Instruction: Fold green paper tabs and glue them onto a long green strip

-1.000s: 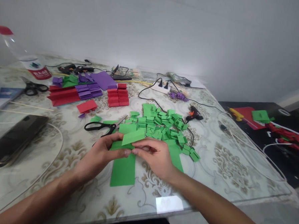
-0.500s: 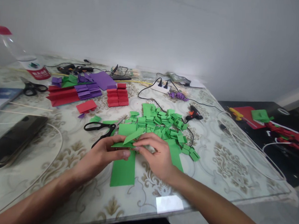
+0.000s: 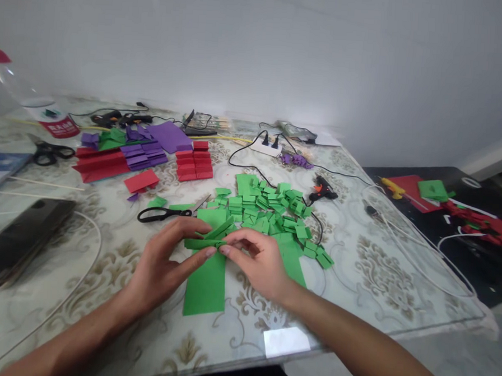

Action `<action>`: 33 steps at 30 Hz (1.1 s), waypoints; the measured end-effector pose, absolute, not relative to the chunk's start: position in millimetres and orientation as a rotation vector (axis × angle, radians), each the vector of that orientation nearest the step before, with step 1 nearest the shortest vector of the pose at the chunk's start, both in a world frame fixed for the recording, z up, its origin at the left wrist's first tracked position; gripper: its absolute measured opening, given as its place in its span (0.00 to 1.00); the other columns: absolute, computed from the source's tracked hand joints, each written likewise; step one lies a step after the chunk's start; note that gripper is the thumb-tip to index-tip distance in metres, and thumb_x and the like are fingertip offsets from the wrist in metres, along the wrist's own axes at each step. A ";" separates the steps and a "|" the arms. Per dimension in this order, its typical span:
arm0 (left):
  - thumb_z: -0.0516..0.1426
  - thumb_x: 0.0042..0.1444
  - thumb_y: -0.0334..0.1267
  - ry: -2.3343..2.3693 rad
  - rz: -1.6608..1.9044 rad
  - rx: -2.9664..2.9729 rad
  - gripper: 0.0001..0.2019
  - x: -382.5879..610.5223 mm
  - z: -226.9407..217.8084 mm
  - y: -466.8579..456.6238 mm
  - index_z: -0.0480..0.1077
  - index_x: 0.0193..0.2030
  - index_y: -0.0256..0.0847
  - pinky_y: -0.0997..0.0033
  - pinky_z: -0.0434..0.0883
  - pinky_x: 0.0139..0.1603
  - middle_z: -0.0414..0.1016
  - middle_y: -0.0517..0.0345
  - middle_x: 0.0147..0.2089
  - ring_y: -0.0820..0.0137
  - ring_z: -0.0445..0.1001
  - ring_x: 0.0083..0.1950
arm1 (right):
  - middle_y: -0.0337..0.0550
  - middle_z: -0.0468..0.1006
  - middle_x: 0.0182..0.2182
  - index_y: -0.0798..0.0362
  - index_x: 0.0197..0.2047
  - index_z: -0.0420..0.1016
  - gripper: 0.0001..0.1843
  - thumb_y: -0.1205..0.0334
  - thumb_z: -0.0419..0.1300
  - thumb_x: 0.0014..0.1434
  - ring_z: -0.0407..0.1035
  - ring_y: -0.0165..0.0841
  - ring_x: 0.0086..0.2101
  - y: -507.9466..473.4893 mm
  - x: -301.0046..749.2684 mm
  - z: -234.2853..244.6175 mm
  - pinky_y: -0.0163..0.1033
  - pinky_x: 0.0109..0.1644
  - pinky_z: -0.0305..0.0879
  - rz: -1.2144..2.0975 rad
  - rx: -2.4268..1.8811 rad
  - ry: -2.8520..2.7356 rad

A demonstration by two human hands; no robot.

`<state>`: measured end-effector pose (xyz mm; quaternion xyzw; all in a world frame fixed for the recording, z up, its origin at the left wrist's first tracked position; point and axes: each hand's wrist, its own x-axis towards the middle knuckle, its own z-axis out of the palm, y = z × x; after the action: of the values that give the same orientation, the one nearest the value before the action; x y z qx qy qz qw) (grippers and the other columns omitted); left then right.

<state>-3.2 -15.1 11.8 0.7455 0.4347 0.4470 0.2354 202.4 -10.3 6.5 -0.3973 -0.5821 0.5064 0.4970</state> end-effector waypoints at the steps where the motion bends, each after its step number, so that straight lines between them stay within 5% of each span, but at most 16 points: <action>1: 0.64 0.62 0.35 1.182 1.254 2.097 0.10 -3.0 12.8 -14.6 0.73 0.49 0.47 0.62 0.76 0.50 0.77 0.56 0.47 0.63 0.78 0.49 | 0.40 0.83 0.32 0.50 0.37 0.82 0.03 0.63 0.70 0.57 0.77 0.32 0.34 -10.8 202.6 6.9 0.38 0.39 0.74 1.205 -0.966 -1.448; 11: 0.61 0.63 0.29 1.160 1.173 2.432 0.07 -3.8 20.0 -18.9 0.75 0.45 0.44 0.63 0.76 0.53 0.75 0.54 0.51 0.63 0.78 0.52 | 0.41 0.80 0.33 0.51 0.37 0.80 0.02 0.66 0.65 0.61 0.75 0.33 0.34 -13.1 204.8 12.3 0.35 0.34 0.70 0.989 -1.010 -1.729; 33: 0.56 0.66 0.33 1.208 1.011 2.206 0.03 2.0 14.4 -19.9 0.72 0.40 0.43 0.60 0.70 0.57 0.72 0.50 0.54 0.61 0.74 0.56 | 0.40 0.81 0.33 0.51 0.41 0.76 0.10 0.62 0.69 0.56 0.75 0.32 0.33 -12.9 199.5 -1.8 0.37 0.39 0.71 1.204 -1.034 -1.590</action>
<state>2.0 -19.9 14.4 0.7949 0.4354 0.3645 0.2139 199.5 -12.9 -1.8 -0.4151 -0.6381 0.4830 0.4327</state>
